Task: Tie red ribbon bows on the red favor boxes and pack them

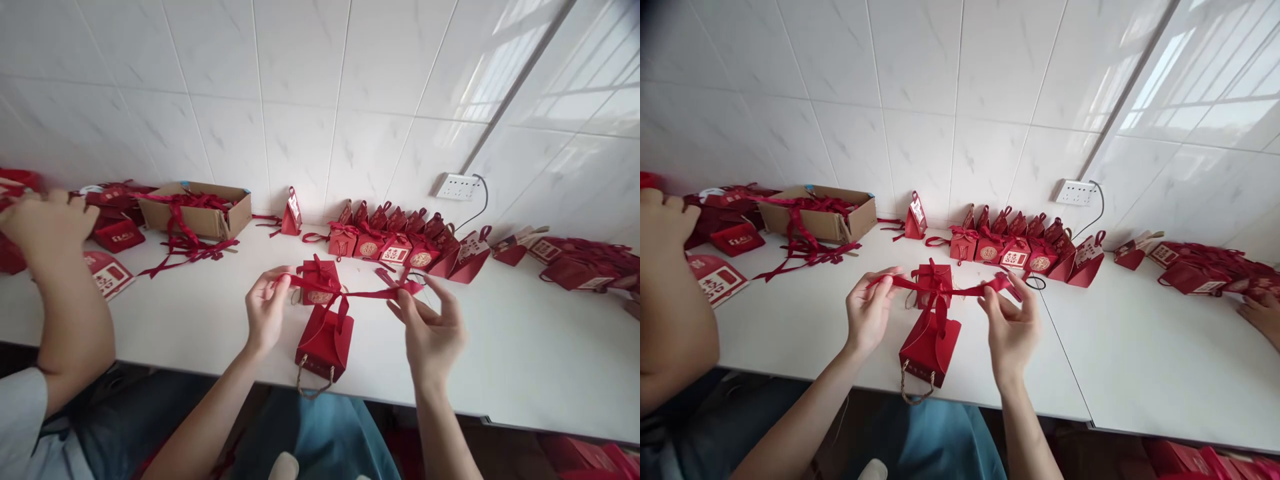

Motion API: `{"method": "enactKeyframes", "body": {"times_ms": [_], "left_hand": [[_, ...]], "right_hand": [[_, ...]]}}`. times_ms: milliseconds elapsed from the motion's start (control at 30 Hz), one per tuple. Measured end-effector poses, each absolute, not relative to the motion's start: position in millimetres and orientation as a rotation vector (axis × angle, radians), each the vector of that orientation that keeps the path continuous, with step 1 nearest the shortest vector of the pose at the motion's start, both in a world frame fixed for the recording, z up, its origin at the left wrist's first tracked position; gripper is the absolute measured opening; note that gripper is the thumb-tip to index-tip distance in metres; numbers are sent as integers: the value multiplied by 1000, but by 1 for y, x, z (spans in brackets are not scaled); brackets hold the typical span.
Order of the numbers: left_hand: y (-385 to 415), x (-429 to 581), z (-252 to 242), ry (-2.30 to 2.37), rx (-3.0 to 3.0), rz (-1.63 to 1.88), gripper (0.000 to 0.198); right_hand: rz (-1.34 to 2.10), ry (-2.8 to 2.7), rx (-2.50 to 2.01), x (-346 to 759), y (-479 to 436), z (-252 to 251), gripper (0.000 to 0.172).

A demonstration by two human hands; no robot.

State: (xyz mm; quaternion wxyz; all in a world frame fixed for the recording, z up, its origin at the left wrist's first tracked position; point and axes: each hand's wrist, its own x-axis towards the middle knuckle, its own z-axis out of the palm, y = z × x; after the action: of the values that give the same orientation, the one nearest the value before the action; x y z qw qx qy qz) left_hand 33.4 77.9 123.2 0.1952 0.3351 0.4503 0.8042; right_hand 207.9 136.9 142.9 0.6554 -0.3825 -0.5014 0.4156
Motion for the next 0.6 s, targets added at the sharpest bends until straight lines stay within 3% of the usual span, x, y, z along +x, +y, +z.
{"method": "enactKeyframes", "body": {"times_ms": [200, 333, 467, 533, 600], "left_hand": [[42, -16, 70, 1877, 739, 2033, 26], [22, -43, 41, 2224, 838, 1676, 20], [25, -33, 51, 2228, 1184, 1591, 25], [34, -19, 65, 2040, 1421, 1395, 20], [43, -8, 77, 1781, 1466, 1128, 18]], "right_hand": [[831, -1152, -1213, 281, 117, 91, 49], [1058, -1323, -1542, 320, 111, 46, 52], [914, -1680, -1640, 318, 118, 36, 52], [825, -1776, -1500, 299, 125, 46, 45], [955, -1850, -1305, 274, 131, 57, 44]]}}
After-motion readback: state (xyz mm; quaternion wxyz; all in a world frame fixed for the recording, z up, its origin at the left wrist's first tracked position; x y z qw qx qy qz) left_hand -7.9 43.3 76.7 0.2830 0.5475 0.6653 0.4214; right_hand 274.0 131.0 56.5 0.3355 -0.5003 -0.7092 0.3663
